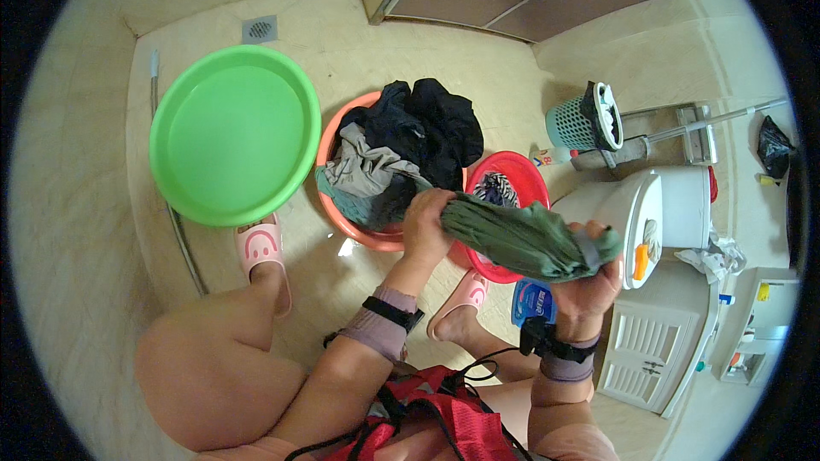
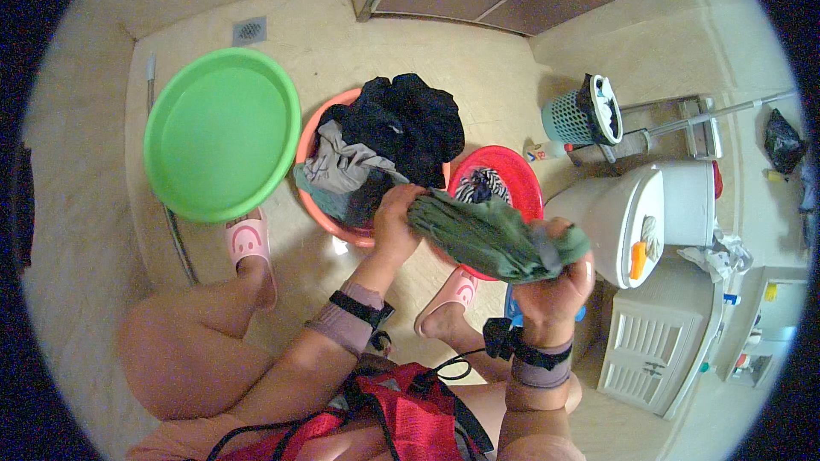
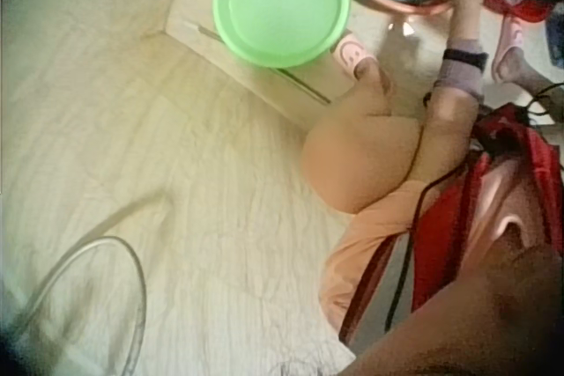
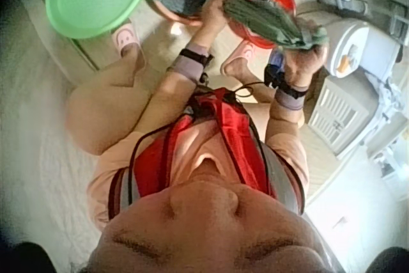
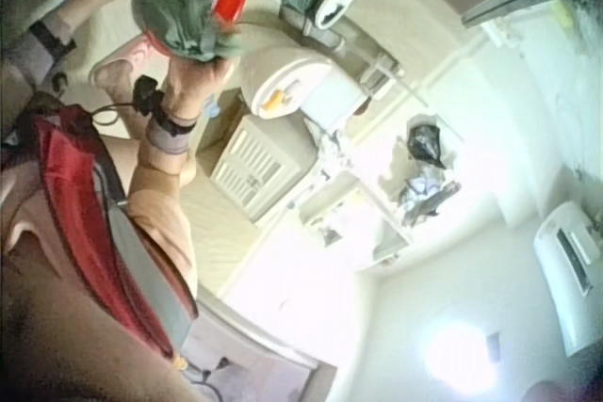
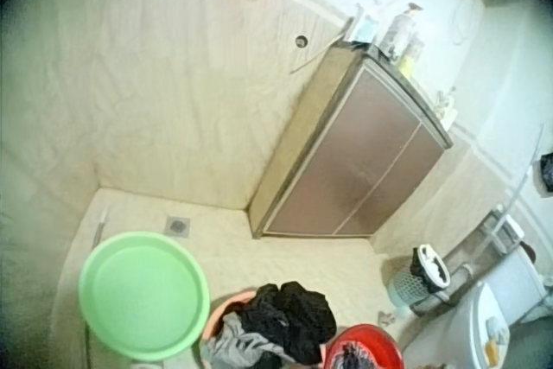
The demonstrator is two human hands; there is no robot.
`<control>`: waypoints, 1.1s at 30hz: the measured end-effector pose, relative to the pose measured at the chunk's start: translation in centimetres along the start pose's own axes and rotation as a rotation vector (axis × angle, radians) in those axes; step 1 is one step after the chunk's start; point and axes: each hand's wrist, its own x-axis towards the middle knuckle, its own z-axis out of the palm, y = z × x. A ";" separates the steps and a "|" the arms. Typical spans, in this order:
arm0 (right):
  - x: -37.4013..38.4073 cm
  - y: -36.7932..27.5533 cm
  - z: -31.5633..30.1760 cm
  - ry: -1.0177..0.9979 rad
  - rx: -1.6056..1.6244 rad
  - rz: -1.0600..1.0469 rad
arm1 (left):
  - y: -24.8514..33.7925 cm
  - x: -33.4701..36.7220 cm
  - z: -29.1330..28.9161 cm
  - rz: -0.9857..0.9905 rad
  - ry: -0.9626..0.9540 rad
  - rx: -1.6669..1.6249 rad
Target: The person fills a red basin with water from a shower head, adds laundry detergent, and then hand-washes several pieces of clothing by scrubbing them in a second basin.
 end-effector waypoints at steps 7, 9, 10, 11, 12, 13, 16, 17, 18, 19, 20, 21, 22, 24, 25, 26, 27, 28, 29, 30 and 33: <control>1.5 -4.2 -1.4 -0.160 -0.045 -0.162 | 5.6 3.8 -1.1 -0.077 -0.070 -0.111; 2.3 -4.5 -2.7 -0.107 -0.117 -0.210 | 6.3 4.5 -1.3 -0.043 -0.043 -0.130; 2.8 -3.9 -3.1 -0.048 -0.104 -0.170 | 6.9 4.8 -1.4 -0.035 -0.038 -0.107; 3.5 -2.9 -3.8 0.011 -0.095 -0.132 | 7.5 5.1 -1.4 -0.026 -0.032 -0.089; 4.2 -1.5 -4.8 0.117 -0.299 -0.143 | 8.0 5.4 -1.4 -0.017 -0.052 -0.117; 4.7 0.5 -5.7 0.056 -0.421 -0.042 | 8.8 5.7 -1.6 -0.017 -0.050 -0.114; 4.1 6.7 -6.7 0.003 -0.502 0.193 | 12.8 6.6 -2.0 0.070 -0.108 -0.123; 3.6 8.1 -7.5 0.021 -0.453 0.283 | 13.7 6.4 -1.7 0.070 -0.130 -0.122; 3.3 9.4 -8.0 0.035 -0.388 0.360 | 14.1 6.2 -1.1 0.083 -0.118 -0.118; 3.0 10.1 -8.2 0.047 -0.327 0.425 | 14.6 6.0 -0.8 0.099 -0.101 -0.120; 2.8 10.7 -8.3 0.062 -0.260 0.480 | 14.6 5.7 -0.6 0.075 -0.107 -0.124; 2.7 11.0 -8.4 0.074 -0.194 0.520 | 14.3 5.6 -0.5 0.077 -0.106 -0.126; 2.5 11.3 -8.4 0.094 -0.118 0.559 | 13.9 5.4 -0.3 -0.028 -0.105 -0.226; 2.7 12.1 -8.5 0.134 0.031 0.629 | 12.5 5.2 -0.1 -0.164 -0.100 -0.348; 2.8 12.4 -8.2 0.153 0.097 0.644 | 12.1 5.4 -0.1 -0.349 -0.117 -0.532; 2.9 12.5 -7.9 0.172 0.139 0.634 | 11.5 5.5 -0.2 -0.339 -0.059 -0.536; 3.0 12.3 -7.6 0.187 0.134 0.571 | 10.9 5.6 -0.4 -0.328 -0.002 -0.540; 3.4 11.8 -5.8 0.177 0.088 0.487 | 9.7 5.7 -0.7 -0.328 0.066 -0.500; 3.8 11.2 -3.1 0.137 -0.061 0.294 | 7.6 5.5 -0.4 -0.302 0.139 -0.410; 4.5 10.9 -4.3 0.159 -0.097 0.238 | 6.1 5.5 -0.3 -0.288 0.189 -0.252; 6.3 9.9 -5.2 0.203 -0.088 0.140 | 1.8 3.7 -0.7 -0.364 0.135 0.180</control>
